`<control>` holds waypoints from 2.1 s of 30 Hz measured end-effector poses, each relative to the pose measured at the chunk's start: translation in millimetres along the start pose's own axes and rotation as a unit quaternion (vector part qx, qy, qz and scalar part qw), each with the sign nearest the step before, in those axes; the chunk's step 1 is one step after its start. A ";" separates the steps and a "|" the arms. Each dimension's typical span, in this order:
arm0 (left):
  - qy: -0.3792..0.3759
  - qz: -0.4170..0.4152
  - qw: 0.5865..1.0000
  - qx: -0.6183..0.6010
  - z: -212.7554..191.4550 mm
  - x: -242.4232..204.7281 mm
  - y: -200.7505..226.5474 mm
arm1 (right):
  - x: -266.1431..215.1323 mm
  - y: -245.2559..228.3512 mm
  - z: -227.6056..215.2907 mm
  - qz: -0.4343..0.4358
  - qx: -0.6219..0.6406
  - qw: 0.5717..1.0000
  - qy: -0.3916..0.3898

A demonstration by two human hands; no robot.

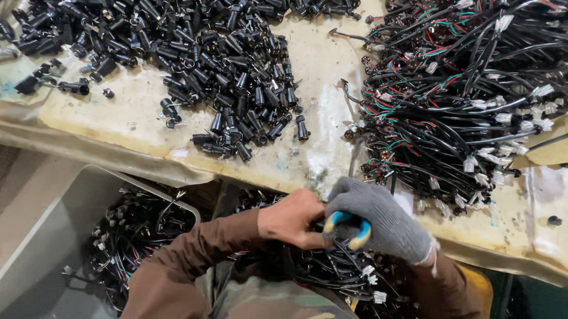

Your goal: The person repeatedly picks up black cylindrical components and wire harnesses from a table, connects them by hand, and places the assembled units into a bin below. The process is continuous and repetitive throughout the clip.

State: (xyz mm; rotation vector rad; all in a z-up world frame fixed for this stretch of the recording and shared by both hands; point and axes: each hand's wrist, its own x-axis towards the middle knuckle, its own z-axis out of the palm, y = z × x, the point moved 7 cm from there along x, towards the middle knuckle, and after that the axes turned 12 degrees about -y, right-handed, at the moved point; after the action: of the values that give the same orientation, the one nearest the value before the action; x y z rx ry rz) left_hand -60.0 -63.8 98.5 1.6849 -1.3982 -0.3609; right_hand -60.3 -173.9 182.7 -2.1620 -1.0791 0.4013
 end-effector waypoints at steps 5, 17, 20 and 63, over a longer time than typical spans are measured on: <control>0.068 -0.076 0.988 0.113 -14.5 -12.4 -5.1 | 9.7 18.1 16.7 0.044 0.145 0.979 0.133; 0.125 -0.017 0.985 0.120 43.3 -16.2 43.8 | -44.5 6.9 58.7 -0.212 0.684 0.665 0.210; 0.128 -0.052 0.989 0.051 57.6 -22.1 34.3 | -56.2 11.5 75.4 -0.196 0.665 0.678 0.245; 0.153 -0.321 0.900 0.253 -60.2 -3.3 -183.0 | 43.7 121.5 61.8 0.139 -0.225 0.956 0.124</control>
State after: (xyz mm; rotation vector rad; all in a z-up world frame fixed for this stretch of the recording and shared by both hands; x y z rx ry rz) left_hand 97.7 -40.3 -9.5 2.5032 -0.6955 -0.0719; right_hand 4.0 -164.1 55.1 -2.6947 -0.7794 -0.0048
